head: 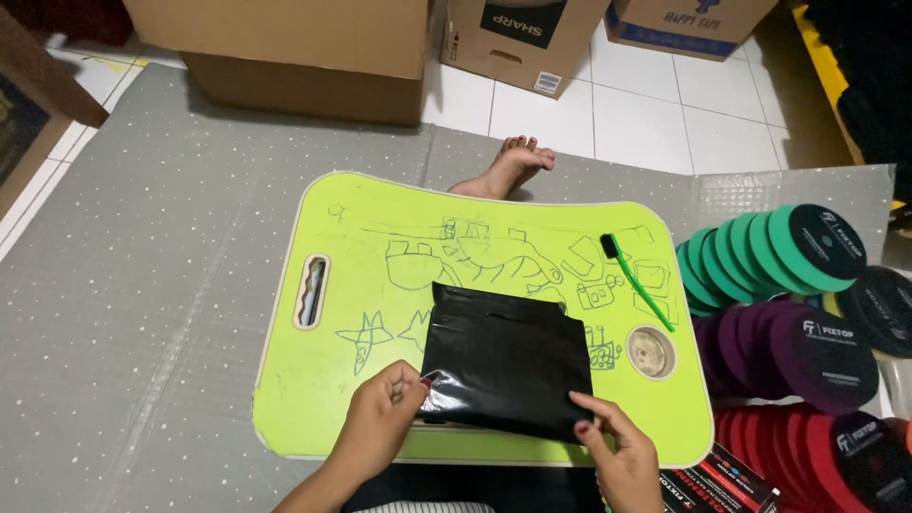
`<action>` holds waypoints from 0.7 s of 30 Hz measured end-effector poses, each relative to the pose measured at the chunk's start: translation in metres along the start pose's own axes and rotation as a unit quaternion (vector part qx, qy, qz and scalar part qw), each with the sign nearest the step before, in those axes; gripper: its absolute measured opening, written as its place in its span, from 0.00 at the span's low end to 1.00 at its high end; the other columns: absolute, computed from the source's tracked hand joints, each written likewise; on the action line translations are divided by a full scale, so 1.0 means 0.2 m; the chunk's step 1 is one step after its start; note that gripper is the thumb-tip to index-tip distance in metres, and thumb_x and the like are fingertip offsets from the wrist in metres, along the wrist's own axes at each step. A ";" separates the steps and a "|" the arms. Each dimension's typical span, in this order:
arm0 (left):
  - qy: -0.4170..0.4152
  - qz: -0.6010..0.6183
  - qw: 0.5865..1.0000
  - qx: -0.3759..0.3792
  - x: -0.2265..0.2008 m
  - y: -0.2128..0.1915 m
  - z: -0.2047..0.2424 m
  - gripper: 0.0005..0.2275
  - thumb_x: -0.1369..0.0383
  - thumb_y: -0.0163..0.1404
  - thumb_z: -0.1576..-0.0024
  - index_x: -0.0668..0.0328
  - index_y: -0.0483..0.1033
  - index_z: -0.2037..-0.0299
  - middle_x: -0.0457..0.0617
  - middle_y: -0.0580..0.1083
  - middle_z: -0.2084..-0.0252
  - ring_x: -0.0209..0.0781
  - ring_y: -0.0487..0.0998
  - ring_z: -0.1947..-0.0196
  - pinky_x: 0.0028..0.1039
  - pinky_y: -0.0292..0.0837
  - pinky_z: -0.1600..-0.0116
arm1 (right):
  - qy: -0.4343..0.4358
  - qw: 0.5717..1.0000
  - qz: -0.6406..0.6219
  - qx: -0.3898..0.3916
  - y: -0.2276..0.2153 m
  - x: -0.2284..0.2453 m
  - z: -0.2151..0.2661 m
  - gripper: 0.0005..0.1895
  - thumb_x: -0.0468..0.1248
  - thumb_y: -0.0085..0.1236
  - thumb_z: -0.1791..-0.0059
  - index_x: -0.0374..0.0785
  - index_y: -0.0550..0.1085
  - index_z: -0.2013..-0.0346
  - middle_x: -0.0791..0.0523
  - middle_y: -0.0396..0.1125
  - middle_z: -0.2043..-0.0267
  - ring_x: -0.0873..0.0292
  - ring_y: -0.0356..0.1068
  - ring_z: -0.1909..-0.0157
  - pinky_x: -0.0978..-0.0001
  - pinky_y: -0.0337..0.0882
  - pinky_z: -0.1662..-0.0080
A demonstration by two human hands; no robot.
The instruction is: The person unpacks a black mailer to reveal a box of polishing pads, then removes a yellow pad. Using a green brush, the person scrubs the black adhesive side of the pad, flips it to scrub the yellow foam side, and then places the pad back into its packaging.
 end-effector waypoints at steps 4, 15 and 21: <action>0.050 0.079 0.996 0.000 0.06 -0.01 -0.05 0.06 0.77 0.49 0.41 0.67 0.75 0.70 0.45 0.69 0.80 0.29 0.61 0.83 0.19 0.53 0.75 | -0.039 0.973 0.193 0.118 0.04 -0.04 -0.02 0.51 0.41 0.89 0.75 0.53 0.75 0.39 0.54 0.61 0.44 0.53 0.64 0.39 0.55 0.61 0.38; -0.027 0.335 0.939 0.081 -0.19 0.02 -0.05 0.02 0.78 0.41 0.38 0.66 0.62 0.57 0.70 0.73 0.57 0.57 0.82 0.66 0.30 0.85 0.70 | -0.400 0.899 0.147 -0.104 0.05 0.45 -0.12 0.19 0.35 0.67 0.64 0.42 0.78 0.58 0.49 0.62 0.39 0.45 0.63 0.33 0.52 0.65 0.31; 0.079 0.058 0.995 0.011 -0.34 -0.01 -0.16 0.39 0.36 0.41 0.53 0.54 0.64 0.36 0.58 0.69 0.42 0.54 0.71 0.39 0.48 0.70 0.35 | -0.363 0.926 -0.081 -0.068 -0.04 0.33 -0.09 0.17 0.34 0.57 0.54 0.36 0.69 0.51 0.49 0.71 0.51 0.52 0.73 0.46 0.60 0.75 0.41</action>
Point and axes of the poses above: each hand's wrist, its own z-axis away from the middle knuckle, its own y-axis out of the palm, x = y × z, the point moved 7 cm from there along -z, towards the middle knuckle
